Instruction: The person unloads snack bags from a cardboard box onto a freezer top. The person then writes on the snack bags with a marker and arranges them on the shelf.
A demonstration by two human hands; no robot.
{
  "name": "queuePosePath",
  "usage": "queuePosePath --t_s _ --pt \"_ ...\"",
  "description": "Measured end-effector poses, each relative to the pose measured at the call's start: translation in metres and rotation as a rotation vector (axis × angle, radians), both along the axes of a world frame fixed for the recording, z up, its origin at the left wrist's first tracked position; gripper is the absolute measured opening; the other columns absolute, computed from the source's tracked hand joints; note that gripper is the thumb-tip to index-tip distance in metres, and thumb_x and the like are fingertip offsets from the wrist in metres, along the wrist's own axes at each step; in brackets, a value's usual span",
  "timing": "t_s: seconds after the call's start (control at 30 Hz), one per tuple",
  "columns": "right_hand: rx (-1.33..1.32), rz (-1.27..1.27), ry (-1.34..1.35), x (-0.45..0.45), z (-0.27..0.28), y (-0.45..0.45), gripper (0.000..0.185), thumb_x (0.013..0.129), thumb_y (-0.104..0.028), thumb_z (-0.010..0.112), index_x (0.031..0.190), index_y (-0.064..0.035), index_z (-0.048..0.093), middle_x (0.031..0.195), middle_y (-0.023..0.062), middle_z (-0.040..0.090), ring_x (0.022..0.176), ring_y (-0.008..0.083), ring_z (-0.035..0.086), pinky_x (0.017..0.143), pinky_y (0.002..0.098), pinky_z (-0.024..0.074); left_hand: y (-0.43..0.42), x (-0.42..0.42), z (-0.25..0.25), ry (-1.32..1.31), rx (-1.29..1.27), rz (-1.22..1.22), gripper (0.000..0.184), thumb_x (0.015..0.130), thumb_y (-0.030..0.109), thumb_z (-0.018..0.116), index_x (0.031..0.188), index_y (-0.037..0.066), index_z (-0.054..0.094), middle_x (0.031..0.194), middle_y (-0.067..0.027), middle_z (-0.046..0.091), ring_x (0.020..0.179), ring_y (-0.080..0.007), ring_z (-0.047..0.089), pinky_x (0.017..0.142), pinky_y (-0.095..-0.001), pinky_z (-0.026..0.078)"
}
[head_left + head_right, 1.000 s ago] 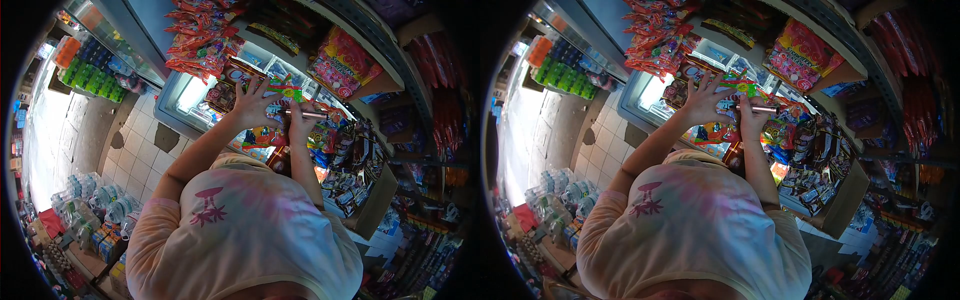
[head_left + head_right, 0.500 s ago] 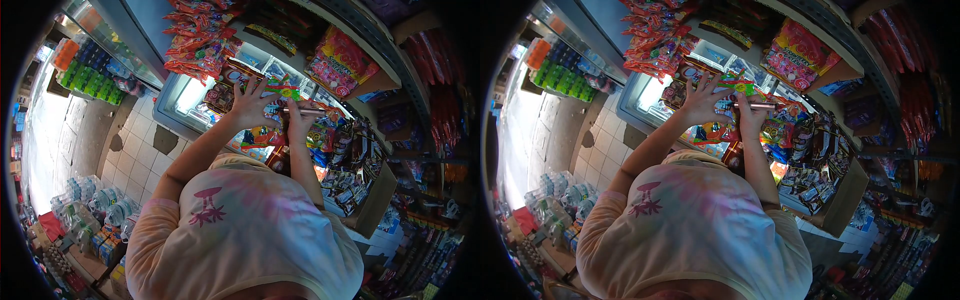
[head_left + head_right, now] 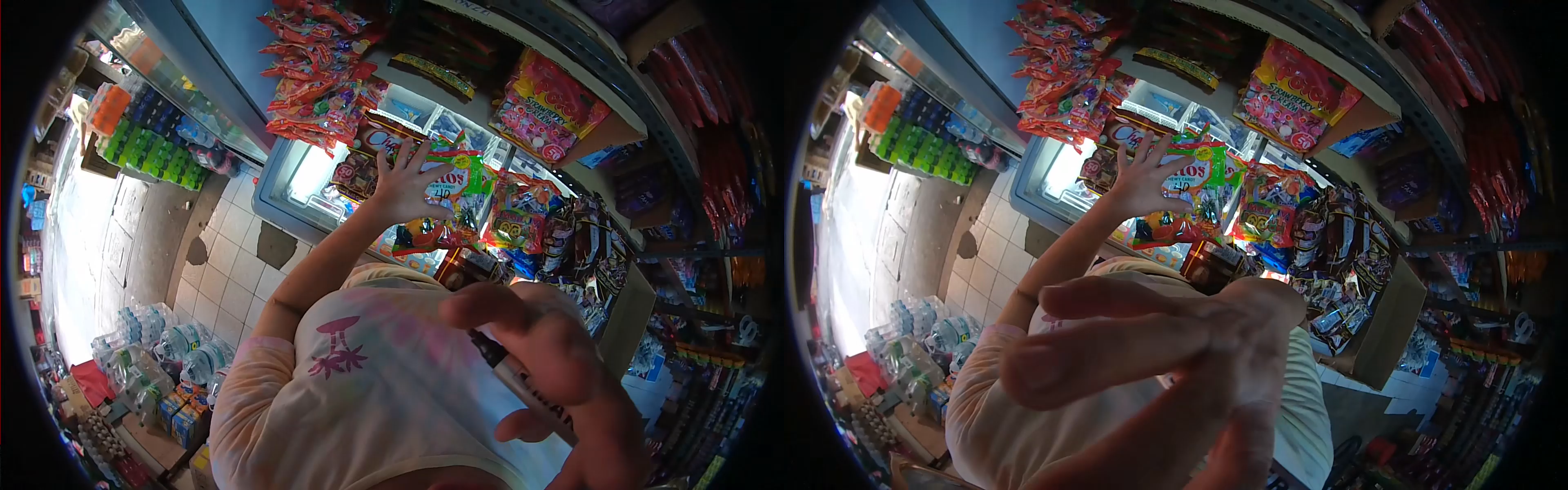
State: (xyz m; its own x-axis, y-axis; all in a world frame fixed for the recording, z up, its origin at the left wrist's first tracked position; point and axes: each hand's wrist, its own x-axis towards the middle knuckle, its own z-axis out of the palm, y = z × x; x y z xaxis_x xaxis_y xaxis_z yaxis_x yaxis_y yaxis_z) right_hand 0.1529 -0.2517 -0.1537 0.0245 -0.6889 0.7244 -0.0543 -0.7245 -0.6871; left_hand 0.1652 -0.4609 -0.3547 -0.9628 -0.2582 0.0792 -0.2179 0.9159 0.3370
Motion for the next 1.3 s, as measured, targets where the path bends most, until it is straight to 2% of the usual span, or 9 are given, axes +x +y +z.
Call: queuePosePath --t_s 0.03,0.1,0.2,0.43,1.0,1.03,1.13,1.2,1.3 --pt "0.25 0.134 0.047 -0.004 0.015 -0.006 0.08 0.065 -0.006 0.07 0.135 -0.0198 0.033 0.131 -0.002 0.041 0.131 0.0351 0.029 0.099 0.0484 0.0399 0.0 0.0 -0.004 0.0 -0.005 0.003 0.089 0.056 0.073 0.064 0.134 0.035 0.041 0.149 -0.0121 0.016 0.137 -0.0391 0.01 0.099 -0.0704 0.006" --pt "0.146 0.146 0.059 0.003 0.0 0.001 0.08 0.067 -0.007 0.068 0.136 -0.0222 0.032 0.133 0.0004 0.042 0.13 0.0397 0.028 0.096 0.0456 0.0402 -0.001 0.0 -0.015 0.189 -0.028 -0.002 0.085 0.053 0.073 0.065 0.127 0.033 0.049 0.145 -0.0154 0.025 0.132 -0.043 0.02 0.094 -0.0717 0.011" --pt "0.881 -0.098 -0.445 0.032 0.089 -0.009 0.067 0.073 -0.012 0.067 0.133 -0.0192 0.038 0.134 0.0052 0.04 0.131 0.0358 0.028 0.099 0.042 0.0374 -0.001 0.002 -0.007 0.122 0.002 -0.007 0.086 0.055 0.072 0.066 0.13 0.034 0.045 0.146 -0.0149 0.022 0.134 -0.0417 0.015 0.095 -0.0715 0.009" --pt "1.181 -0.213 -0.754 0.045 0.1 -0.016 0.053 0.081 -0.018 0.062 0.13 -0.0171 0.042 0.137 0.0101 0.037 0.133 0.0319 0.028 0.101 0.0382 0.0356 -0.002 0.001 -0.003 0.067 0.04 -0.029 0.087 0.056 0.067 0.069 0.132 0.036 0.042 0.148 -0.0155 0.018 0.137 -0.0413 0.009 0.097 -0.0719 0.008" --pt "0.435 0.065 -0.473 0.032 0.029 -0.026 0.036 0.095 -0.03 0.044 0.129 -0.0165 0.043 0.143 0.0171 0.029 0.134 0.0265 0.026 0.102 0.0321 0.036 -0.003 0.0 -0.004 0.056 0.062 -0.024 0.089 0.054 0.067 0.071 0.132 0.035 0.043 0.148 -0.0149 0.018 0.137 -0.0403 0.009 0.097 -0.0713 0.007" --pt "0.435 0.064 -0.472 0.029 0.035 -0.02 0.036 0.095 -0.03 0.044 0.129 -0.0165 0.043 0.143 0.0171 0.029 0.134 0.0265 0.026 0.102 0.0321 0.036 -0.003 0.0 -0.004 0.057 0.061 -0.024 0.088 0.054 0.067 0.07 0.132 0.035 0.043 0.148 -0.0148 0.018 0.137 -0.0402 0.009 0.097 -0.0713 0.007" --pt "1.038 0.193 -1.03 0.019 0.05 -0.006 0.037 0.093 -0.031 0.048 0.128 -0.018 0.046 0.14 0.0176 0.034 0.134 0.0251 0.028 0.104 0.0339 0.0328 -0.004 -0.001 -0.004 0.057 0.065 -0.028 0.088 0.055 0.067 0.07 0.132 0.035 0.043 0.148 -0.0148 0.018 0.137 -0.0399 0.009 0.097 -0.0713 0.007" --pt "0.648 0.158 -0.539 0.017 0.045 -0.019 0.038 0.092 -0.034 0.049 0.127 -0.018 0.048 0.138 0.0132 0.039 0.133 0.0234 0.029 0.105 0.0353 0.0318 -0.004 0.0 -0.001 0.045 0.066 -0.028 0.088 0.055 0.067 0.07 0.132 0.035 0.042 0.148 -0.0147 0.017 0.137 -0.0398 0.009 0.097 -0.0713 0.007" --pt "0.528 0.072 -0.496 0.002 0.031 0.02 0.034 0.091 -0.032 0.052 0.122 -0.0193 0.049 0.14 0.0135 0.032 0.134 0.0269 0.024 0.105 0.0406 0.0281 -0.004 0.0 -0.003 0.048 0.067 -0.027 0.087 0.056 0.067 0.069 0.132 0.035 0.043 0.149 -0.0147 0.017 0.137 -0.0397 0.009 0.097 -0.0713 0.006"
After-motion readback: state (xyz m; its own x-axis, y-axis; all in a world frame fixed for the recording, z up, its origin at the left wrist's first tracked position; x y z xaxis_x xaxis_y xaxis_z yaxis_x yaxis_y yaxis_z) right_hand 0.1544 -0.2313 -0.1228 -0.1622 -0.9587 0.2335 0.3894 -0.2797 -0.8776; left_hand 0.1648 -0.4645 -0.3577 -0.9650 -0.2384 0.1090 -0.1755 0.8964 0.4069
